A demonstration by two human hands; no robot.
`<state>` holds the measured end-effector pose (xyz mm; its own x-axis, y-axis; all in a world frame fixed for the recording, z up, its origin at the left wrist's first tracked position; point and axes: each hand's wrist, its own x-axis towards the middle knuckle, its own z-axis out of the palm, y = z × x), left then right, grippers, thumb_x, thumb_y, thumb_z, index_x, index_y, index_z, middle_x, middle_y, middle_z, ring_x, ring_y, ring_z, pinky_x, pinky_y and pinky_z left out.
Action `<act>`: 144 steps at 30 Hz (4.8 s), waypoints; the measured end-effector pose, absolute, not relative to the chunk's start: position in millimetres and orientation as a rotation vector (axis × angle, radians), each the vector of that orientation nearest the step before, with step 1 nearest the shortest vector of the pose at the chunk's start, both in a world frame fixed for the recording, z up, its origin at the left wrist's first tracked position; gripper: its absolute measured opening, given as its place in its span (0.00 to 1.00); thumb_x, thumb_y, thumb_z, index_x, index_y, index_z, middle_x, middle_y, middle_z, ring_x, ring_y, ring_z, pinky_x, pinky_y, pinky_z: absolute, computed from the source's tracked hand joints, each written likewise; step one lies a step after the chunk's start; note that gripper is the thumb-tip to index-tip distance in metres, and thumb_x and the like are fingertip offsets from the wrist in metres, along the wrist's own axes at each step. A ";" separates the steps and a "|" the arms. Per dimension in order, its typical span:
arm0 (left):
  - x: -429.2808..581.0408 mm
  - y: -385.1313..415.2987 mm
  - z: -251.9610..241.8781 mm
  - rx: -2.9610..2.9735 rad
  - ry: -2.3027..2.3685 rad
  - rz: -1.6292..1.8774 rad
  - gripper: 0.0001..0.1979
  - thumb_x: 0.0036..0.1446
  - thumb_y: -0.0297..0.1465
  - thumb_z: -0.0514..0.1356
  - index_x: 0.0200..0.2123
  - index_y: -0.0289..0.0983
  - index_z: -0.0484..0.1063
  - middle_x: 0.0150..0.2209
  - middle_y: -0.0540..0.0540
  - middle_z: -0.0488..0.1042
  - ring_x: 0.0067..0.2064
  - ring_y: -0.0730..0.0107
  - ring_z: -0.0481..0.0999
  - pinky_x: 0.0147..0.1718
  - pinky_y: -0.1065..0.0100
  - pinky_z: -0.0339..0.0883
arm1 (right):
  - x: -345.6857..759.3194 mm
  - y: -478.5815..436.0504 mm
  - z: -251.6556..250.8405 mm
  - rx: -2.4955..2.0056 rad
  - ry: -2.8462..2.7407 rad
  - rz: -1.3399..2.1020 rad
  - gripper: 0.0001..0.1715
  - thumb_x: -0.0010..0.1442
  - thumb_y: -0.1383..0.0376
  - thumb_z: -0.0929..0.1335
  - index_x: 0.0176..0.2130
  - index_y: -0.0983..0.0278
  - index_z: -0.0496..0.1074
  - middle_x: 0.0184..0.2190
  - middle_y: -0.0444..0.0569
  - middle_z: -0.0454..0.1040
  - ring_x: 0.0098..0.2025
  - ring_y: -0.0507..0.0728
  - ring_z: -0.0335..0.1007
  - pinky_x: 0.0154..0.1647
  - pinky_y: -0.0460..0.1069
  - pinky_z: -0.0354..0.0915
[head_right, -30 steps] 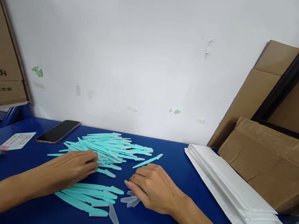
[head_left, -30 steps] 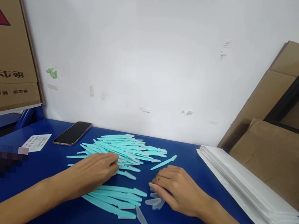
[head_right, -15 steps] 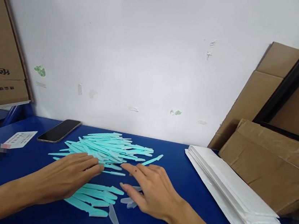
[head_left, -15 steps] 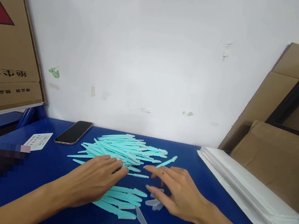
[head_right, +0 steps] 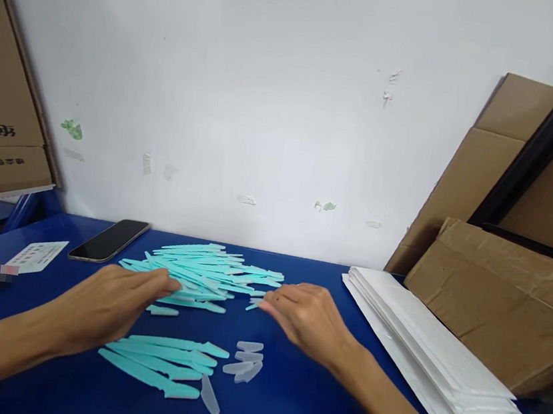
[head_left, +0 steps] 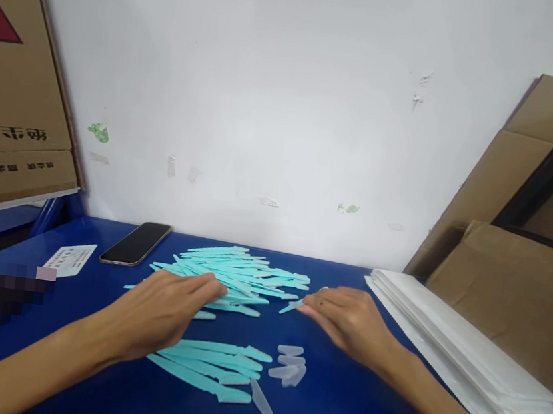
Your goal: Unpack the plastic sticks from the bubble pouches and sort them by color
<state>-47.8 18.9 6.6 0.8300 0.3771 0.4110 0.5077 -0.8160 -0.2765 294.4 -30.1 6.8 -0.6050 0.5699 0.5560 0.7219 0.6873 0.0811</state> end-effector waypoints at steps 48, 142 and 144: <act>-17.3 -16.0 2.6 -2.604 -0.413 -0.846 0.13 0.75 0.30 0.51 0.56 0.34 0.69 0.39 0.44 0.77 0.42 0.58 0.74 0.41 0.57 0.66 | 255.7 -62.9 15.4 -0.728 -2.559 -0.540 0.21 0.73 0.75 0.59 0.62 0.64 0.63 0.40 0.48 0.81 0.32 0.52 0.77 0.27 0.46 0.66; -30.5 6.1 -20.2 -2.960 -0.729 -0.436 0.35 0.56 0.10 0.50 0.62 0.45 0.65 0.52 0.44 0.74 0.50 0.60 0.76 0.42 0.66 0.74 | 298.8 -32.0 8.3 -1.224 -2.620 -0.002 0.18 0.72 0.52 0.65 0.44 0.58 0.79 0.38 0.44 0.83 0.39 0.55 0.79 0.42 0.51 0.66; -30.5 7.8 -16.0 -2.947 -0.689 -0.459 0.35 0.56 0.10 0.51 0.62 0.44 0.64 0.53 0.43 0.74 0.51 0.59 0.75 0.43 0.66 0.74 | 294.4 -34.4 10.1 -1.255 -2.604 -0.006 0.18 0.73 0.52 0.64 0.47 0.58 0.79 0.41 0.45 0.82 0.41 0.56 0.79 0.44 0.51 0.67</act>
